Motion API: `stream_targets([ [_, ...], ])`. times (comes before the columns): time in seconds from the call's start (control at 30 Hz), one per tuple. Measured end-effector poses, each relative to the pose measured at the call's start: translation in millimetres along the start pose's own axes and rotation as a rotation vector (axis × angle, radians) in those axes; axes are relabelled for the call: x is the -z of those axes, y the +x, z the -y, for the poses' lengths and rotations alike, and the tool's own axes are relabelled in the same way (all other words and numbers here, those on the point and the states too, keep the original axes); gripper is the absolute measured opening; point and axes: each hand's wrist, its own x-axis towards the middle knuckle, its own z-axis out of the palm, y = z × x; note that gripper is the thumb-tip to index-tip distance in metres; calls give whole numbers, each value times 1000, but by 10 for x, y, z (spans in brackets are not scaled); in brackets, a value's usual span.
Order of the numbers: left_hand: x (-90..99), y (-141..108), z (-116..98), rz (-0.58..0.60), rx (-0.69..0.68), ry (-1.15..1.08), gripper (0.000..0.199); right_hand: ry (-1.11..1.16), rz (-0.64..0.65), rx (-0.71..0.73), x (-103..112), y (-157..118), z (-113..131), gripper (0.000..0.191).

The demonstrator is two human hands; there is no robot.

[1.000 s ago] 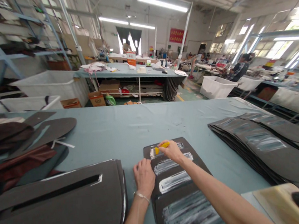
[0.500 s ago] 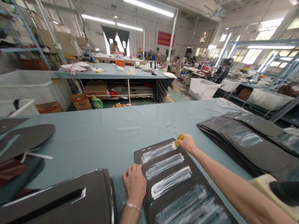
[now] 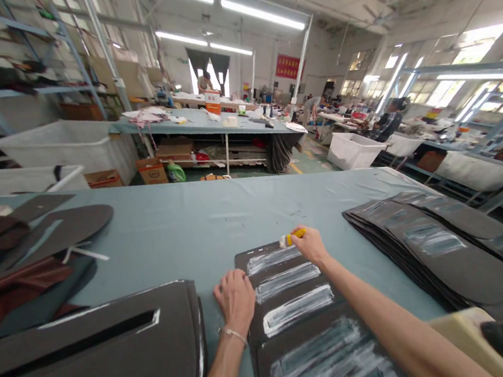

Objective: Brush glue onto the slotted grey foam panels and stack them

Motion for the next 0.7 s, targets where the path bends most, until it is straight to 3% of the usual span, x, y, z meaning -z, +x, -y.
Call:
stream_targets([
  [0.13,-64,81,-19,-44,-33,-44,27,215,106,24,-473,-72,514,23],
  [0.23,-90,77,7,-5,-76,-31,31,234,208,32,-656,-35,597,21],
  [0.3,-93,69,19,5,-87,-18,32,153,209,-3,-622,58,494,20],
  [0.47,-102,81,-4,-5,-71,-8,32,-175,31,-39,-419,224,338,22],
  [0.6,-126,93,-10,-6,-61,-6,31,-19,148,135,-488,121,455,18],
  [0.7,-153,98,8,-12,-68,-3,31,-9,169,56,-416,151,251,18],
])
